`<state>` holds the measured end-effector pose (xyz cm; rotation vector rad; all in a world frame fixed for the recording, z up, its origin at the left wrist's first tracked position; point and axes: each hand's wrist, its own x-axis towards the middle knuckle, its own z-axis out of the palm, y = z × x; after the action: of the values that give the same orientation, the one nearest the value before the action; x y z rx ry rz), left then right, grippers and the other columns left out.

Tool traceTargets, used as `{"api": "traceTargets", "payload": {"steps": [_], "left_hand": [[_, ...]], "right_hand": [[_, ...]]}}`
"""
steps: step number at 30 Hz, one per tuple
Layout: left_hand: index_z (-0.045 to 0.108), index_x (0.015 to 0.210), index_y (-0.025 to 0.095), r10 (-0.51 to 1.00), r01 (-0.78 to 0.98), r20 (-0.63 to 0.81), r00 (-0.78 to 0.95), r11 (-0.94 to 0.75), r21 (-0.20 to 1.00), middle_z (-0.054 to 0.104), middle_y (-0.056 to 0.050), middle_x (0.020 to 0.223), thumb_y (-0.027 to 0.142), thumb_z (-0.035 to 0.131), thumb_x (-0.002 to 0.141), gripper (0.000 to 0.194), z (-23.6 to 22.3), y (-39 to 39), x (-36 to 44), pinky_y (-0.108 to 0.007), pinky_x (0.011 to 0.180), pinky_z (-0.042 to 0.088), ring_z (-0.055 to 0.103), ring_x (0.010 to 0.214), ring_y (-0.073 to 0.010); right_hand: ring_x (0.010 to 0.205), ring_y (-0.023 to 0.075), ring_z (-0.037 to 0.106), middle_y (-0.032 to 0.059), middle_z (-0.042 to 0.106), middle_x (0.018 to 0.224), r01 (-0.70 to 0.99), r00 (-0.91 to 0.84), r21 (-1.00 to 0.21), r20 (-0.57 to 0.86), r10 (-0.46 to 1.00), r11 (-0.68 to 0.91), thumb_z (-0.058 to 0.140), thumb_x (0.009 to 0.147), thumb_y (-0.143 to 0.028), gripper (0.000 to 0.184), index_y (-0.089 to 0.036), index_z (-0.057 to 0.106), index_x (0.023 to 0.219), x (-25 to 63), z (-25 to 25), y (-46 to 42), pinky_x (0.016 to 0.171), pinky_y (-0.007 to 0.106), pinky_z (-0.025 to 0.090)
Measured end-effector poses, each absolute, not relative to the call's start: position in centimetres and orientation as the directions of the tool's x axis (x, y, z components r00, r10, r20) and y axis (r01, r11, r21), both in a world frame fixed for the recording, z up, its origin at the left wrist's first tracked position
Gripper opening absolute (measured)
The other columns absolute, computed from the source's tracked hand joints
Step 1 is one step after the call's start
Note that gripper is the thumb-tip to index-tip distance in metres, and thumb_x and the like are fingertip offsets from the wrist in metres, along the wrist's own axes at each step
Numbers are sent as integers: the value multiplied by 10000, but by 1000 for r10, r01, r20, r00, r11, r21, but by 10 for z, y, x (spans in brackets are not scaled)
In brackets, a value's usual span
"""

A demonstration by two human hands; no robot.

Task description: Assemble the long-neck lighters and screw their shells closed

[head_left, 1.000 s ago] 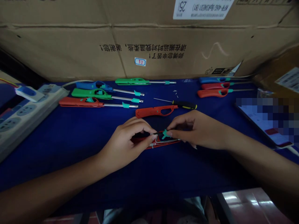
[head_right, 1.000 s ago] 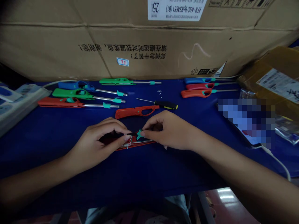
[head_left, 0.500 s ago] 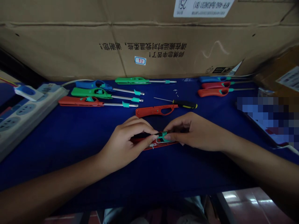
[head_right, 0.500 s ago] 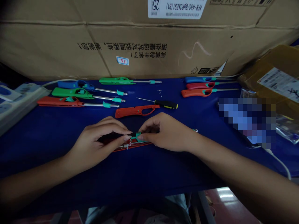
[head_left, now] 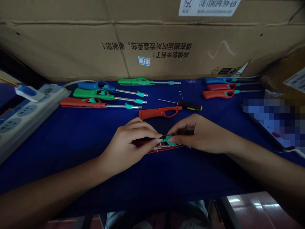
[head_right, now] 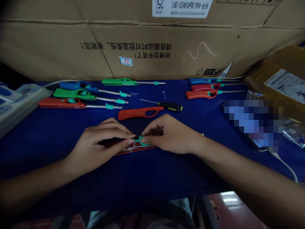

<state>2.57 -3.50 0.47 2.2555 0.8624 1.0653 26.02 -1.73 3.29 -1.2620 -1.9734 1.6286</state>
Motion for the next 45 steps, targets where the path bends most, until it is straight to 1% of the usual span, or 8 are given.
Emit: {"api": "traceTargets", "payload": {"steps": [10, 16, 19, 22, 28, 34, 38, 45], "left_hand": [[803, 922, 200, 723, 306, 486, 492, -666, 680, 789, -13, 892, 111, 785, 828, 131, 2, -34, 25, -257, 760, 557, 671, 806, -124], [802, 993, 200, 701, 344, 472, 534, -690, 637, 796, -18, 967, 164, 784, 846, 152, 1, -34, 24, -268, 774, 558, 666, 833, -127], [788, 1069, 194, 673, 371, 447, 589, -717, 590, 784, -37, 1037, 283, 844, 792, 296, 2, -35, 23, -305, 805, 559, 657, 869, -154], [759, 1148, 201, 661, 410, 411, 628, -730, 547, 762, -50, 1105, 371, 865, 760, 437, 3, -37, 21, -351, 844, 554, 648, 912, -185], [755, 1114, 220, 629, 430, 391, 672, -762, 485, 739, -37, 1098, 272, 766, 869, 252, 4, -39, 19, -345, 795, 535, 631, 884, -176], [754, 1087, 217, 612, 440, 377, 695, -777, 450, 724, -35, 1057, 275, 717, 911, 189, 5, -38, 19, -323, 750, 539, 630, 847, -166], [748, 1086, 197, 586, 467, 364, 724, -804, 367, 711, -52, 1044, 273, 673, 941, 180, 7, -40, 18, -327, 737, 548, 636, 844, -173], [729, 1107, 169, 539, 489, 350, 766, -842, 229, 702, -61, 1017, 292, 620, 974, 212, 10, -43, 17, -332, 732, 561, 638, 844, -181]], "right_hand": [[768, 149, 676, 28, 781, 872, 451, -567, -892, -316, 761, -34, 723, 840, -358, 211, -189, 804, 937, 260, 32, -18, 681, 264, 504], [533, 75, 521, -1, 710, 724, 455, -515, -881, -376, 771, -126, 765, 792, -343, 217, -152, 768, 895, 258, 34, -17, 498, 228, 414], [520, 69, 515, 1, 697, 731, 453, -496, -870, -427, 756, -194, 757, 794, -308, 242, -143, 724, 967, 259, 33, -17, 479, 211, 406], [511, 68, 505, -16, 670, 695, 454, -493, -870, -426, 759, -193, 746, 796, -257, 267, -150, 666, 1026, 259, 33, -17, 485, 203, 404], [549, 79, 511, -19, 669, 699, 465, -517, -870, -416, 748, -163, 726, 808, -242, 237, -169, 616, 1005, 260, 34, -17, 502, 204, 381], [589, 92, 537, -23, 674, 706, 455, -510, -878, -392, 765, -147, 716, 817, -237, 200, -188, 584, 959, 258, 33, -20, 537, 214, 386], [605, 92, 557, -31, 665, 702, 459, -505, -885, -328, 799, -73, 704, 833, -236, 162, -199, 568, 913, 257, 32, -24, 558, 215, 415], [522, 68, 536, -58, 614, 651, 494, -513, -869, -277, 812, 15, 682, 847, -233, 98, -192, 594, 844, 259, 34, -27, 503, 205, 402]]}}
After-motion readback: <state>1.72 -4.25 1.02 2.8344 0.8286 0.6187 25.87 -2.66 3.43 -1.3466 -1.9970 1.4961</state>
